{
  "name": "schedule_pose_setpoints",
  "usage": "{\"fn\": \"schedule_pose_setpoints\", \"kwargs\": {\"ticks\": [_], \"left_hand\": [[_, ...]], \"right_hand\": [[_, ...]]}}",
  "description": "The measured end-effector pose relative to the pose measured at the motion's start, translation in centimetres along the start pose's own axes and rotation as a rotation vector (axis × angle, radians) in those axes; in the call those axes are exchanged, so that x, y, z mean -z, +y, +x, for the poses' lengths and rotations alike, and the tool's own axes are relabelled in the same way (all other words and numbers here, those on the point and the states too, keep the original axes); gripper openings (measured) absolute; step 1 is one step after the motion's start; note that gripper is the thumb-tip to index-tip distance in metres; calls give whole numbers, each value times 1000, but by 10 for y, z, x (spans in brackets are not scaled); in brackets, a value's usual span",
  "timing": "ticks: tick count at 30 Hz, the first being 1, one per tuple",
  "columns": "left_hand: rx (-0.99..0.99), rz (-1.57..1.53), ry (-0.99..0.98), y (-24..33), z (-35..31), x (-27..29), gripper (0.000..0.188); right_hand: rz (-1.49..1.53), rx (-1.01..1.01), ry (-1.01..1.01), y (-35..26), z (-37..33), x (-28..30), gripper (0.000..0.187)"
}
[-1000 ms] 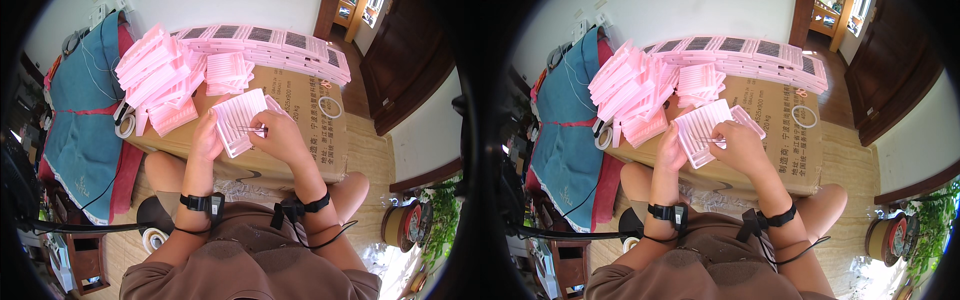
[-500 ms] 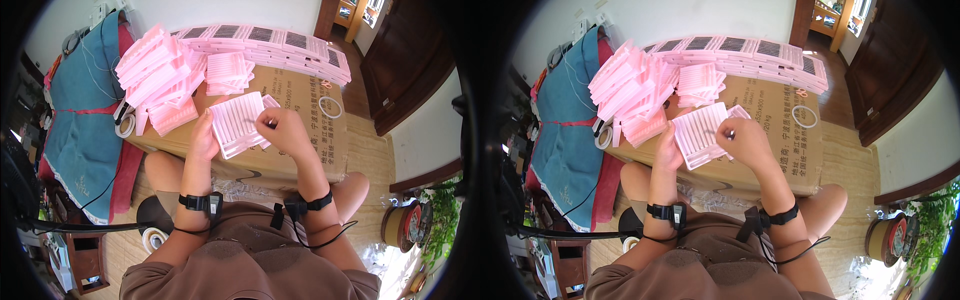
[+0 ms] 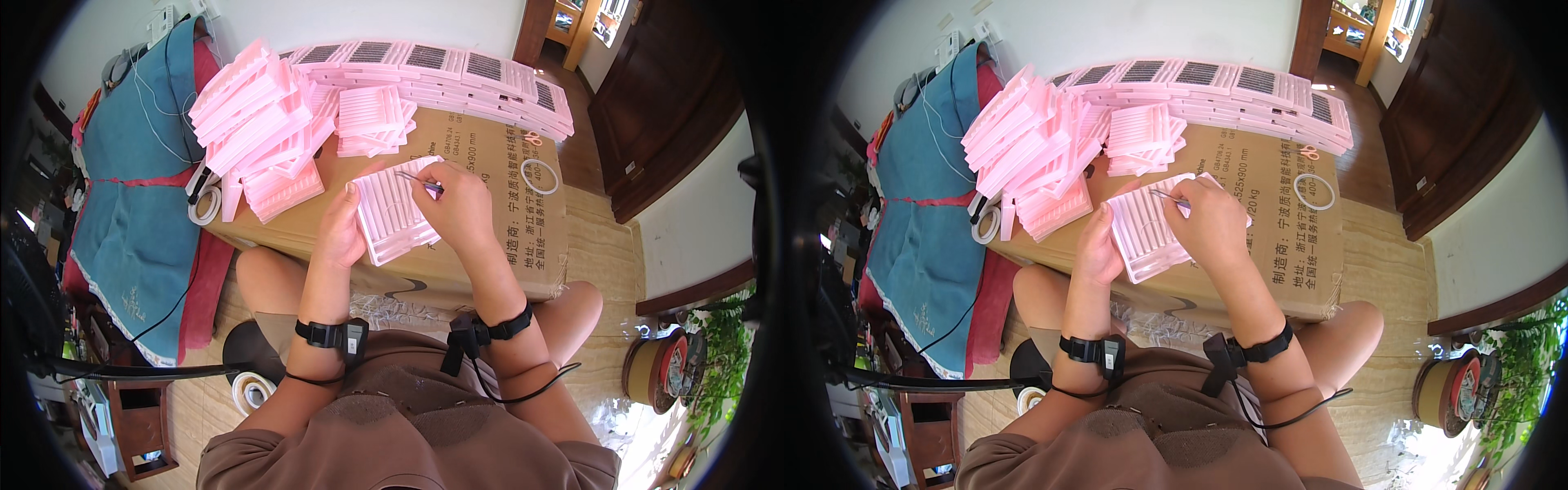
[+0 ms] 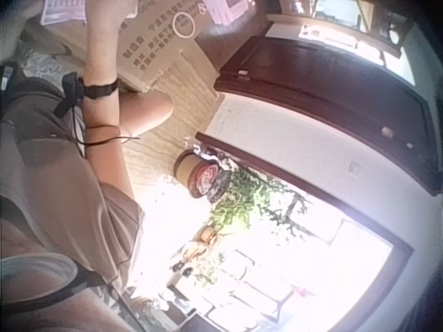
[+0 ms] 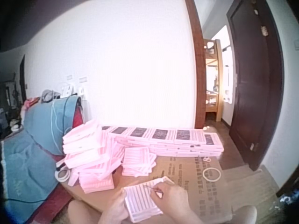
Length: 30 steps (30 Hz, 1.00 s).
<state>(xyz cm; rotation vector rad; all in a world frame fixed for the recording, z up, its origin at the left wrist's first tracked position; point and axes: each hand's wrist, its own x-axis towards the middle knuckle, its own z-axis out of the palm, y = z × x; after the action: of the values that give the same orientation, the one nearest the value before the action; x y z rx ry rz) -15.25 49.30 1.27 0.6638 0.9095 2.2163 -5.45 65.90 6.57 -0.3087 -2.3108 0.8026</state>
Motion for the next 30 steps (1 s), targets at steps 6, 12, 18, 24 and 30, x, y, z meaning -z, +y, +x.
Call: {"fn": "schedule_pose_setpoints", "kwargs": {"ticks": [6, 12, 18, 24, 30], "left_hand": [[-17, 10, 21, -1, -1, -5, 64], [-12, 5, 7, 0, -2, -5, 64], [-37, -70, -1, 1, 1, 0, 61], [-38, -58, 57, 4, 0, 6, 60], [-19, -33, 23, 2, -2, 0, 58]], "right_hand": [[-44, 55, 28, -3, -1, -3, 11], [-74, 99, 31, -2, -3, -6, 11], [92, 51, -170, 5, -10, 5, 13], [229, -98, -152, 11, -4, 14, 13], [22, -1, -6, 3, 4, 1, 11]]}}
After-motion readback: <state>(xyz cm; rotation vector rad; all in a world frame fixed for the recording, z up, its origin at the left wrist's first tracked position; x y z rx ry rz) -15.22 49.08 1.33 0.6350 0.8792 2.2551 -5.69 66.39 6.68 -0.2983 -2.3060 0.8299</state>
